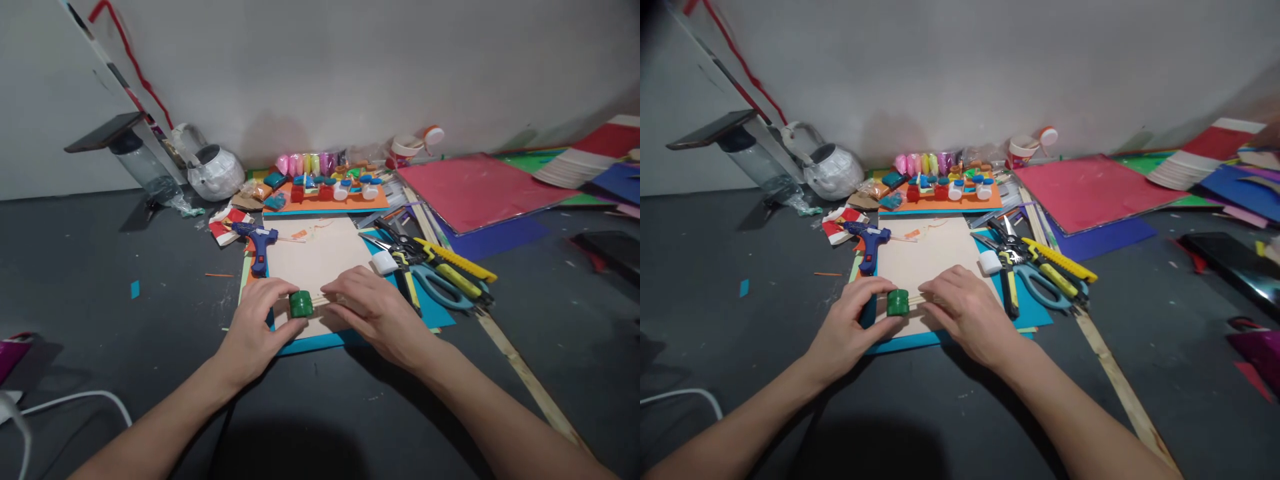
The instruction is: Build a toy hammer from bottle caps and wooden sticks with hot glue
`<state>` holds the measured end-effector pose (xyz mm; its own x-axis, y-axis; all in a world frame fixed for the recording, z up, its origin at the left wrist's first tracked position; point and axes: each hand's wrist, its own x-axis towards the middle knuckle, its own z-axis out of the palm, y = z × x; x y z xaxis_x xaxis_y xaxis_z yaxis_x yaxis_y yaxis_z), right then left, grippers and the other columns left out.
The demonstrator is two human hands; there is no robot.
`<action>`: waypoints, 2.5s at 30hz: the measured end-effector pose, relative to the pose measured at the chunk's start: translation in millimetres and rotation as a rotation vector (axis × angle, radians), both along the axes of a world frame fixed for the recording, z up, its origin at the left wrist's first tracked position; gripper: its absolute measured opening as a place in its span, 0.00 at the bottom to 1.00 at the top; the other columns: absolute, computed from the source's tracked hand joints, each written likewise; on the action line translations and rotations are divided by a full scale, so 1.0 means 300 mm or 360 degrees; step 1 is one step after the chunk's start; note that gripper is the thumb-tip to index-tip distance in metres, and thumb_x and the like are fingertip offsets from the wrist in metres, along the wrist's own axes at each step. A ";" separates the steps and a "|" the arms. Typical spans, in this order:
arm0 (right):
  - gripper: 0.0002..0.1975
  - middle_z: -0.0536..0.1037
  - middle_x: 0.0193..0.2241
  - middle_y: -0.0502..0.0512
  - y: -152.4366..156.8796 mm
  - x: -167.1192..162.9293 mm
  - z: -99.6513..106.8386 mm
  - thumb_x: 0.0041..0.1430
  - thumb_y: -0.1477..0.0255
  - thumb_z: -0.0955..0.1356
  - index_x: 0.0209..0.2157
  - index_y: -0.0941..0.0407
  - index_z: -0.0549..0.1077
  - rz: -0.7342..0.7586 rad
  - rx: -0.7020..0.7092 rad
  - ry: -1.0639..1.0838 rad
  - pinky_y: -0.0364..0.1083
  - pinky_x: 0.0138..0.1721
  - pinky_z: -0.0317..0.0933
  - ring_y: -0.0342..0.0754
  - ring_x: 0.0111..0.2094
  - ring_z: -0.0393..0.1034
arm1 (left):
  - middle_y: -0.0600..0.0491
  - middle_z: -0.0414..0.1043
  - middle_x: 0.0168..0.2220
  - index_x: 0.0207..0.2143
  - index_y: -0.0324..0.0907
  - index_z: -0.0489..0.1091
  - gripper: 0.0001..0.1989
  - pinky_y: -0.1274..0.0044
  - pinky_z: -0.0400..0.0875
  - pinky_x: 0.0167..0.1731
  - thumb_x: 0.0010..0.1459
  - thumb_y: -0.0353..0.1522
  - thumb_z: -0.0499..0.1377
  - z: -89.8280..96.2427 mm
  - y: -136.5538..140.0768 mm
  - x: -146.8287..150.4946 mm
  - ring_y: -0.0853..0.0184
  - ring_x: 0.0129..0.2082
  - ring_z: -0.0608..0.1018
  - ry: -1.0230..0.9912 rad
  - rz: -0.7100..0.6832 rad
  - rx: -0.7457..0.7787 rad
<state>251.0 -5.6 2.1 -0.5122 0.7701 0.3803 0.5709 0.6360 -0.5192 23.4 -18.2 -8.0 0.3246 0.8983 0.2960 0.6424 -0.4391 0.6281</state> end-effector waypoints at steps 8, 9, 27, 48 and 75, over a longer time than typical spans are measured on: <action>0.05 0.75 0.32 0.57 -0.008 -0.018 -0.006 0.66 0.74 0.65 0.38 0.59 0.73 0.0001 -0.0046 0.0041 0.48 0.37 0.60 0.50 0.37 0.67 | 0.51 0.76 0.43 0.44 0.45 0.70 0.12 0.65 0.67 0.49 0.57 0.34 0.63 0.011 0.000 0.004 0.59 0.46 0.75 0.0001 0.0012 -0.0059; 0.05 0.75 0.32 0.57 -0.008 -0.019 -0.006 0.66 0.74 0.65 0.37 0.59 0.73 -0.0002 -0.0053 0.0046 0.47 0.37 0.61 0.50 0.37 0.67 | 0.51 0.77 0.43 0.43 0.45 0.70 0.12 0.65 0.67 0.49 0.57 0.34 0.64 0.011 0.001 0.004 0.59 0.46 0.75 -0.0001 0.0019 -0.0065; 0.04 0.76 0.35 0.57 -0.022 -0.051 -0.017 0.65 0.74 0.66 0.41 0.58 0.72 -0.0022 -0.0070 0.0117 0.48 0.38 0.63 0.51 0.39 0.68 | 0.52 0.76 0.43 0.43 0.45 0.70 0.12 0.64 0.64 0.50 0.56 0.35 0.64 0.009 0.003 0.001 0.59 0.47 0.74 -0.0028 0.0010 -0.0054; 0.09 0.68 0.23 0.46 -0.045 -0.068 0.044 0.57 0.68 0.70 0.36 0.58 0.72 -0.0232 -0.1405 0.1165 0.39 0.23 0.53 0.39 0.23 0.60 | 0.51 0.77 0.44 0.48 0.45 0.68 0.14 0.61 0.57 0.58 0.59 0.31 0.63 0.008 0.003 -0.019 0.60 0.49 0.75 0.0027 -0.0097 0.0461; 0.09 0.67 0.24 0.44 -0.066 -0.057 0.060 0.59 0.78 0.66 0.41 0.54 0.70 -0.0303 -0.1108 0.0872 0.38 0.24 0.56 0.39 0.24 0.59 | 0.54 0.79 0.46 0.48 0.48 0.69 0.17 0.60 0.61 0.61 0.57 0.30 0.64 -0.003 -0.012 -0.018 0.63 0.45 0.80 -0.0095 -0.0182 0.0460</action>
<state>234.0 -25.5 20.0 -0.2370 0.9702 -0.0500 0.1938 -0.0032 -0.9810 18.1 -21.7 -9.0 0.3929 0.7330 0.5553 0.5442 -0.6721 0.5021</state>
